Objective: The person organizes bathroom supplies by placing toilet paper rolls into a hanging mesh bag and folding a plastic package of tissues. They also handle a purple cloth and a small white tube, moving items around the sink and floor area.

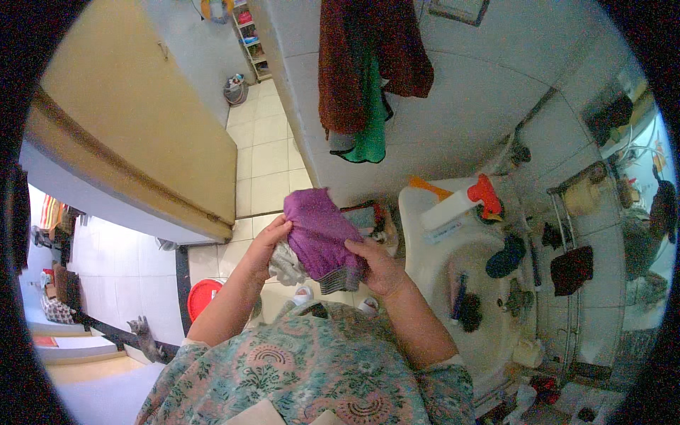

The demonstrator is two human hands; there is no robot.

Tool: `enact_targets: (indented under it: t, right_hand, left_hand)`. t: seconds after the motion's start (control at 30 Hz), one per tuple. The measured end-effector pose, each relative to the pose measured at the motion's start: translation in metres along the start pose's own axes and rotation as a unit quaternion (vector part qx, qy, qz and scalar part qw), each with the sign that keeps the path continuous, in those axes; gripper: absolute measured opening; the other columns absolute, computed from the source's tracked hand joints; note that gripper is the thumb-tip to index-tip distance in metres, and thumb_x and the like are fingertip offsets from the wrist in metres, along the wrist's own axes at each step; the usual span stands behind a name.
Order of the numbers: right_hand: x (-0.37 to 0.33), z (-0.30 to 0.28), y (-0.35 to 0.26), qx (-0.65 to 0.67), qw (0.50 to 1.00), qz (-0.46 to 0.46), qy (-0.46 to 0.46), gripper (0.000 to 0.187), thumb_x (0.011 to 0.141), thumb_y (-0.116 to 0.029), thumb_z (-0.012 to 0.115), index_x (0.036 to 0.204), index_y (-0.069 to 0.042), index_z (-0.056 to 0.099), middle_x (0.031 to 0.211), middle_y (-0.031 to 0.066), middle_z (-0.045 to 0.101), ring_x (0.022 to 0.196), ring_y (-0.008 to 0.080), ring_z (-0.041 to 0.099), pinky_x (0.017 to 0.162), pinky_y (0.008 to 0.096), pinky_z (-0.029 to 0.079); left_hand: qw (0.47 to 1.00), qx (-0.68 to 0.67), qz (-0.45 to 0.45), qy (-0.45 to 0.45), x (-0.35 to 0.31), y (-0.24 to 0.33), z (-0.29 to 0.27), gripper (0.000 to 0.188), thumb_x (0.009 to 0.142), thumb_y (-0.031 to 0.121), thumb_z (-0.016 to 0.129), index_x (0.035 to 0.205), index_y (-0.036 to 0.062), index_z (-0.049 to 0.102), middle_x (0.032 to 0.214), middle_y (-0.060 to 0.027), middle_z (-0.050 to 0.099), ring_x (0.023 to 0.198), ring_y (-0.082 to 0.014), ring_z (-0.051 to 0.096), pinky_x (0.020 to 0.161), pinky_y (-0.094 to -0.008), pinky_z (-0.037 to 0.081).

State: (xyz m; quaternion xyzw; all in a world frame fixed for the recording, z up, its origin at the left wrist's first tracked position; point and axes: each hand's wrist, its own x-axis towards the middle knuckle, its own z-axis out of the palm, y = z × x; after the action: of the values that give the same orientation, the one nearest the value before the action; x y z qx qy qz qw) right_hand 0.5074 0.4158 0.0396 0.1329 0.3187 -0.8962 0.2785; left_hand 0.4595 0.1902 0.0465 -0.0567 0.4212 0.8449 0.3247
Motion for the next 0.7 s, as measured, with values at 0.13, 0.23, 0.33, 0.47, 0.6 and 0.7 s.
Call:
enact_targets:
  t: [0.13, 0.23, 0.33, 0.47, 0.6, 0.7]
  right_hand:
    - [0.010, -0.007, 0.021, -0.092, 0.987, -0.089, 0.100, 0.039, 0.086, -0.013, 0.059, 0.123, -0.007, 0.047, 0.121, 0.0039, 0.051, 0.107, 0.0173, 0.050, 0.093, 0.0326, 0.041]
    - [0.013, 0.000, 0.030, -0.390, 0.855, -0.281, 0.193, 0.033, 0.081, -0.016, 0.066, 0.112, -0.011, 0.057, 0.118, 0.0037, 0.050, 0.111, 0.0204, 0.046, 0.094, 0.0356, 0.038]
    - [0.008, 0.034, 0.025, -0.583, 0.691, -0.398, 0.158, 0.026, 0.075, -0.018, 0.071, 0.099, -0.010, 0.063, 0.115, 0.0052, 0.050, 0.111, 0.0251, 0.044, 0.094, 0.0381, 0.036]
    - [0.024, 0.059, 0.037, -0.663, 0.569, -0.476, 0.098, 0.024, 0.069, -0.017, 0.074, 0.089, -0.010, 0.064, 0.110, 0.0046, 0.054, 0.107, 0.0274, 0.045, 0.092, 0.0400, 0.035]
    - [0.039, 0.059, 0.046, -0.688, 0.488, -0.531, 0.080, 0.021, 0.067, -0.014, 0.073, 0.085, -0.010, 0.063, 0.106, 0.0034, 0.056, 0.103, 0.0268, 0.048, 0.088, 0.0399, 0.038]
    - [0.042, 0.053, 0.051, -0.625, 0.597, -0.499, 0.060, 0.017, 0.073, -0.012, 0.069, 0.088, -0.009, 0.062, 0.104, 0.0039, 0.057, 0.102, 0.0256, 0.051, 0.088, 0.0374, 0.039]
  left_hand:
    - [0.992, -0.124, 0.003, 0.036, -0.013, 0.007, -0.002, 0.043, 0.092, 0.021, 0.048, 0.131, 0.0067, 0.037, 0.124, -0.0128, 0.050, 0.112, -0.0266, 0.053, 0.096, -0.0415, 0.043]
    - [0.974, -0.223, -0.023, 0.038, -0.017, 0.001, -0.024, 0.041, 0.093, 0.024, 0.045, 0.128, 0.0026, 0.038, 0.125, -0.0162, 0.049, 0.111, -0.0306, 0.052, 0.097, -0.0455, 0.042]
    - [0.954, -0.297, -0.040, 0.000, -0.024, -0.008, -0.034, 0.045, 0.094, 0.027, 0.044, 0.128, -0.0017, 0.037, 0.125, -0.0186, 0.049, 0.111, -0.0317, 0.052, 0.097, -0.0462, 0.041]
    - [0.940, -0.336, -0.034, -0.048, -0.032, -0.016, -0.034, 0.045, 0.095, 0.029, 0.039, 0.126, -0.0031, 0.039, 0.123, -0.0207, 0.051, 0.110, -0.0324, 0.053, 0.098, -0.0475, 0.040]
    - [0.929, -0.368, -0.020, -0.042, -0.037, -0.027, -0.043, 0.046, 0.095, 0.030, 0.038, 0.128, -0.0028, 0.038, 0.126, -0.0199, 0.049, 0.113, -0.0324, 0.051, 0.099, -0.0465, 0.039]
    - [0.935, -0.353, -0.011, -0.009, -0.043, -0.025, -0.044, 0.047, 0.095, 0.030, 0.039, 0.129, -0.0029, 0.037, 0.128, -0.0194, 0.047, 0.115, -0.0326, 0.049, 0.100, -0.0462, 0.038]
